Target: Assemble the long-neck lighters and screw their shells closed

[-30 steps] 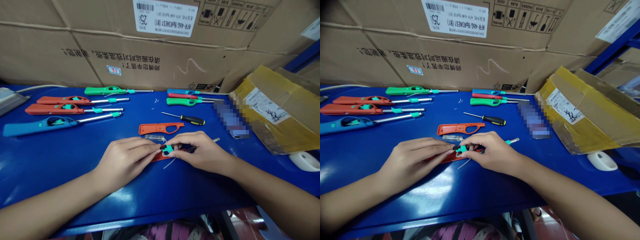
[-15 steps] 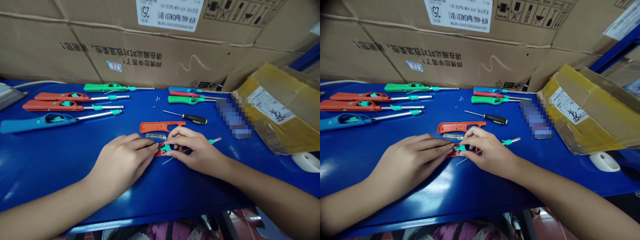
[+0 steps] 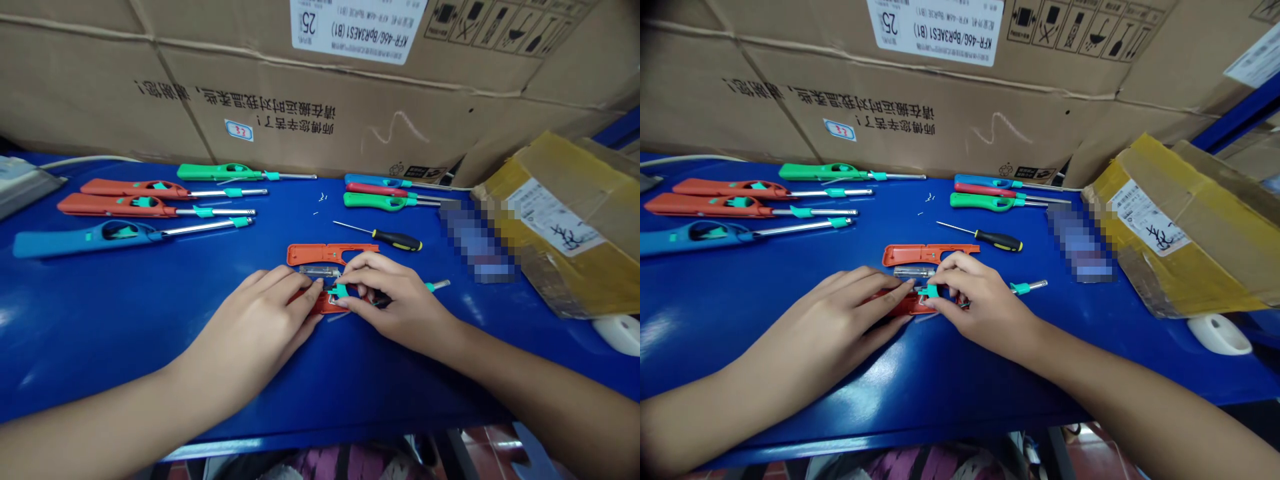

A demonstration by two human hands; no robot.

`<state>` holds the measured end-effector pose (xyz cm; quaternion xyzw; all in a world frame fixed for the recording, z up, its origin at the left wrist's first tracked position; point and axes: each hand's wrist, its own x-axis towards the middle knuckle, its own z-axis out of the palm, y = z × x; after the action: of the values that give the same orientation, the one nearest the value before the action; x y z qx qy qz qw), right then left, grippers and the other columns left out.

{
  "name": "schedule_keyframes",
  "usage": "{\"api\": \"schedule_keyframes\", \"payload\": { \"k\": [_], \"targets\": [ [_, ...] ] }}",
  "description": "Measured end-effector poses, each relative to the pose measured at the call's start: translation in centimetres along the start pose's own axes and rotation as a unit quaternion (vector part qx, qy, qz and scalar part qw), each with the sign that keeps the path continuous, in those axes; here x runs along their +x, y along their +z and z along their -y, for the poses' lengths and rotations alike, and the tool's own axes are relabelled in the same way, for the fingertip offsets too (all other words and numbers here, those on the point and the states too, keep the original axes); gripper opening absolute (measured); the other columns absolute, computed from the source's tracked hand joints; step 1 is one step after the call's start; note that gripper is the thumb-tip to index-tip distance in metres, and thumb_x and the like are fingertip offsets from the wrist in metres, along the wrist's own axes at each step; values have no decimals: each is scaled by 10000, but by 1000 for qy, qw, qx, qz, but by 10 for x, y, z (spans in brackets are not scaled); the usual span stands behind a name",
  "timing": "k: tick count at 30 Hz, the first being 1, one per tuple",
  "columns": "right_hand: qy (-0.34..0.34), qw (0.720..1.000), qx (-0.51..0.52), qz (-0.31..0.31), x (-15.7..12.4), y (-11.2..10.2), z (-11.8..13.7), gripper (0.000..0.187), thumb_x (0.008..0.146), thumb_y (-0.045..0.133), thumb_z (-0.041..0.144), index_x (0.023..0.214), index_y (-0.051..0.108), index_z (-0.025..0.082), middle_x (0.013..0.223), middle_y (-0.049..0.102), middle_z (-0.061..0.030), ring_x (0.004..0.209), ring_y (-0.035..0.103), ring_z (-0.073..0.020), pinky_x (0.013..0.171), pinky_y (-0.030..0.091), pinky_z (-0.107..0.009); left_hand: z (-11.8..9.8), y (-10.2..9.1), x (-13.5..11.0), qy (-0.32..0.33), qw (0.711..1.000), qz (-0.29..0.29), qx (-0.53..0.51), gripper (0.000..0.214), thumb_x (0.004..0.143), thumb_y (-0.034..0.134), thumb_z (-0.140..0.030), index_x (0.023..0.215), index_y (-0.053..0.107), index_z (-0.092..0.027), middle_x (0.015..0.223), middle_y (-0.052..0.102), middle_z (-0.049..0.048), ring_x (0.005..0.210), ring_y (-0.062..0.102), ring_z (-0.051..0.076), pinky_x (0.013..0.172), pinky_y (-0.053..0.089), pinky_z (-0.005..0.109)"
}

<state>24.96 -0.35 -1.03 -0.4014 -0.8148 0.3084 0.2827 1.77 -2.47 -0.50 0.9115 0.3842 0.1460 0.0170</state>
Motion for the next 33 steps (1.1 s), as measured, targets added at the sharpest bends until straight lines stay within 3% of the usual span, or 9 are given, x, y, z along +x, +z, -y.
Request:
{"api": "schedule_keyframes", "payload": {
  "k": [6, 17, 26, 33],
  "targets": [
    [-41, 999, -16, -6, 1, 0, -2, 116, 900, 703, 170, 1007, 748, 171, 1007, 637, -66, 877, 648, -154, 786, 529, -288, -2, -1, 0, -2, 1000, 0, 12, 228, 1004, 556, -259, 1122, 722, -156, 979, 719, 91, 882, 673, 284, 761, 579, 465],
    [-63, 998, -26, -4, 0, 3, -1, 173, 900, 700, 128, 1058, 769, 126, 939, 621, -53, 818, 617, -128, 760, 506, -252, -3, -2, -1, -19, 1000, 12, -21, 213, 997, 577, -266, 1089, 737, -158, 988, 705, 89, 878, 683, 264, 739, 633, 454],
    [-64, 997, -48, -9, -1, 3, -3, 160, 904, 718, 188, 1030, 787, 119, 915, 589, -55, 783, 590, -125, 721, 493, -252, -3, -1, 0, 9, 1000, -2, -5, 207, 999, 563, -252, 1055, 732, -147, 952, 723, 88, 853, 687, 274, 734, 631, 474],
    [-62, 997, -35, 10, 0, -1, -3, 114, 923, 683, 176, 991, 769, 146, 939, 588, -46, 801, 590, -121, 739, 499, -249, 0, 0, -3, 17, 1000, -14, -11, 250, 1007, 556, -285, 1178, 705, -180, 1007, 715, 77, 877, 685, 271, 713, 634, 456]
  ]
}}
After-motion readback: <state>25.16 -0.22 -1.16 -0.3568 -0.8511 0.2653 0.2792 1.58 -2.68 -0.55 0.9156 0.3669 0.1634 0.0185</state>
